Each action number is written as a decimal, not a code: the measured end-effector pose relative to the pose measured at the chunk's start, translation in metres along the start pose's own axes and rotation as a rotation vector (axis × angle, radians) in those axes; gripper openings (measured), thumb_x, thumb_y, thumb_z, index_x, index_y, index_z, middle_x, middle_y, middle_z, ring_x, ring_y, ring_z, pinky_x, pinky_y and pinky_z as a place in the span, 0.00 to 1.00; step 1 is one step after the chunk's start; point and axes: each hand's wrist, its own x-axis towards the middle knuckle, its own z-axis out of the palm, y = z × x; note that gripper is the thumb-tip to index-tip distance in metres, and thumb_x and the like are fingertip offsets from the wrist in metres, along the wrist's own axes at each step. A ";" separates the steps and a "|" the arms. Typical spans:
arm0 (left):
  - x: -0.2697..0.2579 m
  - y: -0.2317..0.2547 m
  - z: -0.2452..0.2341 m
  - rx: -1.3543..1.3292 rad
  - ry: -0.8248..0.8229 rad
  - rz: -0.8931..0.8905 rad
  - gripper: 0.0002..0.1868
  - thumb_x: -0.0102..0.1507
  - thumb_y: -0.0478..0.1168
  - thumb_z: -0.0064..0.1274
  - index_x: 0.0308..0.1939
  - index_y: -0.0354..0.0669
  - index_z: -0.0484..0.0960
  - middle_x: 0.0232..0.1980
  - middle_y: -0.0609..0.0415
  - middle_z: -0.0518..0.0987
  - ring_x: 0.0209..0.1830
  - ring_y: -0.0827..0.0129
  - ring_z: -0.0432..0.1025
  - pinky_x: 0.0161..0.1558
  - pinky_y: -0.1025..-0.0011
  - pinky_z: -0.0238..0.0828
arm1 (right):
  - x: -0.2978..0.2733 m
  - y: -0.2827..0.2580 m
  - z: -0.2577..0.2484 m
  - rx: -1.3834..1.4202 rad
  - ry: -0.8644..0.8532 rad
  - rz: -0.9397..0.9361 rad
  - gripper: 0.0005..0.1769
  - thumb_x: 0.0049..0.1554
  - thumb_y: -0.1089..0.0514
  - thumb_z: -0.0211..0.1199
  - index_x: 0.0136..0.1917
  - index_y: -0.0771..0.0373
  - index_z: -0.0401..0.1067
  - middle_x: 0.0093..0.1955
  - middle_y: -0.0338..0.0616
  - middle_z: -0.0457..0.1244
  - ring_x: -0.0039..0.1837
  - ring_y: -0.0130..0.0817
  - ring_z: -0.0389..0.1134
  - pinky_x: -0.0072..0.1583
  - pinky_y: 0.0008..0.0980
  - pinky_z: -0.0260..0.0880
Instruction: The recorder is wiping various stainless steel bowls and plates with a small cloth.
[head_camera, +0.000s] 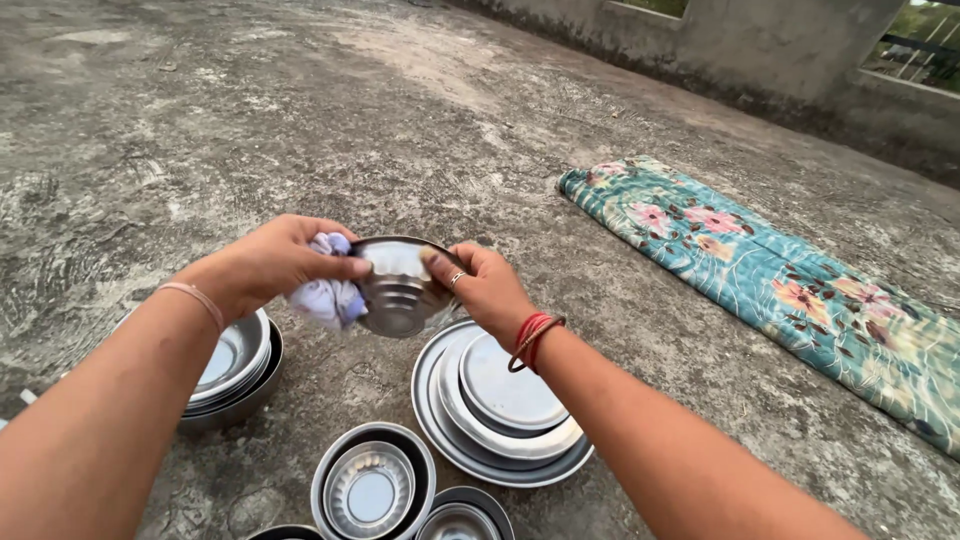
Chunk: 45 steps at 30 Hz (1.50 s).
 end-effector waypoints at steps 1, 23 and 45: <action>0.005 -0.005 0.003 -0.001 0.002 0.001 0.25 0.50 0.47 0.68 0.50 0.42 0.86 0.40 0.44 0.87 0.34 0.61 0.80 0.41 0.62 0.77 | 0.000 0.003 0.007 -0.001 -0.002 -0.002 0.20 0.64 0.43 0.61 0.44 0.63 0.75 0.39 0.40 0.68 0.42 0.26 0.66 0.47 0.28 0.68; -0.022 -0.009 0.085 -0.085 0.721 0.479 0.19 0.72 0.45 0.41 0.66 0.51 0.71 0.62 0.44 0.77 0.62 0.48 0.74 0.62 0.54 0.69 | 0.038 -0.037 0.028 0.898 0.711 0.397 0.18 0.65 0.44 0.55 0.49 0.61 0.71 0.47 0.38 0.67 0.48 0.33 0.68 0.53 0.42 0.72; 0.019 -0.091 -0.058 0.372 0.652 -0.291 0.39 0.68 0.66 0.38 0.55 0.32 0.84 0.62 0.28 0.78 0.63 0.36 0.71 0.65 0.50 0.65 | 0.021 -0.017 0.133 -0.101 0.140 -0.105 0.13 0.58 0.52 0.67 0.52 0.62 0.76 0.40 0.42 0.71 0.41 0.25 0.69 0.43 0.28 0.71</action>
